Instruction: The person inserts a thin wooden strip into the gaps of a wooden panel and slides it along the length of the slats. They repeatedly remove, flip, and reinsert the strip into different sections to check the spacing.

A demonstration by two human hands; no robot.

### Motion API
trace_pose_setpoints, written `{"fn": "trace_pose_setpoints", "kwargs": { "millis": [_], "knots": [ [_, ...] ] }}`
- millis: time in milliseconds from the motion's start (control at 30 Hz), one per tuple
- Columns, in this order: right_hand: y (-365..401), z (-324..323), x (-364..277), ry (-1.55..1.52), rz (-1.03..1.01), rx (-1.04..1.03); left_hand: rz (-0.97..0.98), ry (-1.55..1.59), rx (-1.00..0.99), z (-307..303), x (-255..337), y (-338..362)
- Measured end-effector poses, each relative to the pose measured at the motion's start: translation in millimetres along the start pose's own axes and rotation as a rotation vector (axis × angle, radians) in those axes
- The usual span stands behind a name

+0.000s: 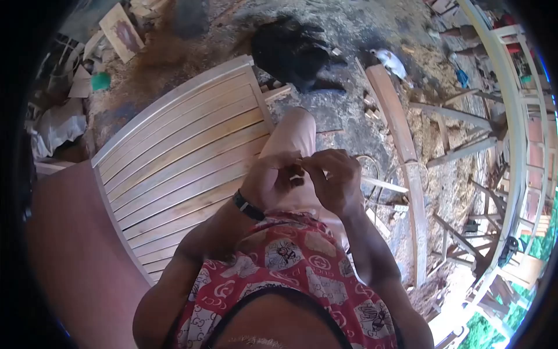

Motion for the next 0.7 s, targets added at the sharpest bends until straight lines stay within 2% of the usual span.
{"fn": "trace_pose_setpoints", "kwargs": {
  "millis": [67,100,167,200,267,400,467,567,600,633,700],
  "knots": [
    [-0.2,-0.6,-1.1,0.000,-0.019,-0.027,-0.099,0.062,-0.018,-3.0,-15.3,-5.9],
    [-10.3,6.7,-10.2,-0.018,-0.044,-0.018,-0.072,0.046,-0.016,-15.1,1.6,-7.9],
    [-10.9,7.4,-6.6,0.018,-0.031,-0.043,0.165,-0.041,-0.161,-19.4,19.2,-16.7],
    [-11.9,6.7,-7.6,0.019,-0.043,-0.046,0.176,-0.038,-0.164,-9.5,23.3,-10.8],
    [-14.2,10.1,-0.8,0.015,0.019,-0.055,0.474,-0.588,-0.041,15.9,58.8,14.8],
    [-20.0,25.1,0.5,0.051,0.000,-0.123,0.480,-0.705,-0.003,7.3,61.9,16.9],
    [-23.1,15.8,-31.3,0.259,-0.209,0.133,0.510,-0.677,0.142,-10.2,73.3,11.8],
    [-4.9,43.7,-40.6,0.141,-0.295,0.026,0.604,-0.677,0.272,-39.5,95.2,1.9],
    [-3.1,65.7,-32.1,0.102,-0.212,-0.171,0.601,-0.671,0.277,-43.6,101.3,-0.6],
    [-5.9,74.9,-29.1,0.104,-0.209,-0.177,0.598,-0.571,0.267,-48.8,106.6,-3.4],
    [-2.7,120.7,55.4,-0.370,0.594,-0.342,0.590,-0.468,0.261,-57.4,113.1,-8.6]
  ]
}}
Point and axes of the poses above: each hand's wrist, its own y-axis away from the middle knuckle, its own z-axis out of the palm, x = y × z, the point moved 10 cm from there along -y, towards the middle knuckle, and after that the axes turned 1 degree about z, right-handed, at the moved point
